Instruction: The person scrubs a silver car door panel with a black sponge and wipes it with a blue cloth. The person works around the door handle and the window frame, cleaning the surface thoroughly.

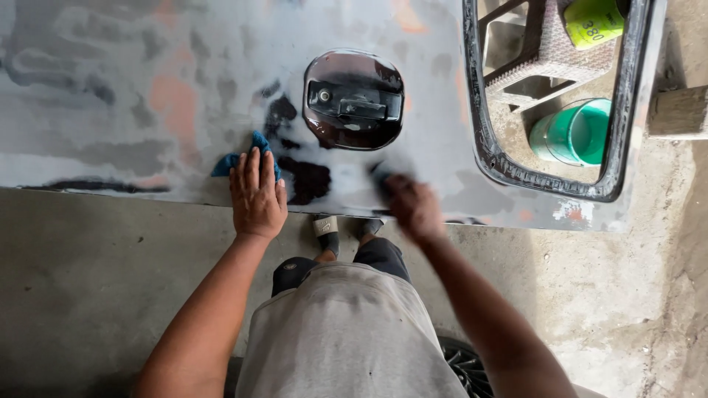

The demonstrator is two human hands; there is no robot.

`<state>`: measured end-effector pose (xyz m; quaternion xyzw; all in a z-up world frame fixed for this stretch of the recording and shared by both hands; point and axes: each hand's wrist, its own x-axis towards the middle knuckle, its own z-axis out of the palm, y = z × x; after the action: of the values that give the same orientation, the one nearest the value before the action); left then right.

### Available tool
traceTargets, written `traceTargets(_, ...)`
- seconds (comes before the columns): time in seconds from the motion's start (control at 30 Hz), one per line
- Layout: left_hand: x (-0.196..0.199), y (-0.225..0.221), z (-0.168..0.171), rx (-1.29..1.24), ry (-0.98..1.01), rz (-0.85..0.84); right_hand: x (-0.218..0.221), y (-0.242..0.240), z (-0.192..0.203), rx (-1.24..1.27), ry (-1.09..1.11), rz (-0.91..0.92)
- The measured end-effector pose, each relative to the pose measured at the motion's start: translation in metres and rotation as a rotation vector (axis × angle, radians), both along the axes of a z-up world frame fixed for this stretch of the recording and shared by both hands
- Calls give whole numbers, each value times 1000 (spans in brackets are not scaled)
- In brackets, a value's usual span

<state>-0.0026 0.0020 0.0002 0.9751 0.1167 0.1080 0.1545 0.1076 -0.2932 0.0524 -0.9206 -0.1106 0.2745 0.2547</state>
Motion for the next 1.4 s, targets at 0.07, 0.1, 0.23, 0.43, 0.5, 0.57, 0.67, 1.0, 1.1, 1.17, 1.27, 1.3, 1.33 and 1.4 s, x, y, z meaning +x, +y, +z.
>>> traceTargets(0.07, 0, 1, 1, -7, -1, -1, 27, -39, -52, -22, -352, -60)
traceTargets(0.1, 2, -1, 2, -21, -4, -6, 41, -59, -78, -50, -706, -121)
traceTargets(0.23, 2, -3, 1, 0, 15, 6, 27, -7, -68, -112, -696, -319)
traceTargets(0.43, 4, -5, 6, 13, 49, 34, -16, 60, -13, 176, -393, 655)
traceTargets(0.5, 4, -9, 8, 0, 59, 37, 5, 42, -35, 153, -532, 656)
traceTargets(0.57, 5, -11, 11, -4, 64, 50, 42, -8, -58, 162, -587, 422)
traceTargets(0.67, 10, -14, 10, 1, 65, 78, 86, -54, -55, 45, -699, 52)
traceTargets(1.0, 28, -23, 11, 21, 124, -26, -15, 80, -27, 250, -449, 628)
traceTargets(1.1, 29, 5, 11, -7, 131, -134, 11, 74, 3, 179, -423, 705)
traceTargets(1.17, 27, 32, 6, -2, 140, -189, 37, 27, -43, 22, -350, 464)
traceTargets(1.27, 26, 81, -2, 21, 124, -164, 64, -32, -61, -84, -397, -36)
traceTargets(1.3, 25, 94, -5, 26, 111, -92, 66, -54, -56, -50, -508, -297)
traceTargets(1.33, 28, 104, -4, 22, 112, -114, 58, -48, -54, -61, -507, -318)
traceTargets(1.4, 33, 125, -2, 31, 157, -66, 50, -31, -51, -214, -655, -309)
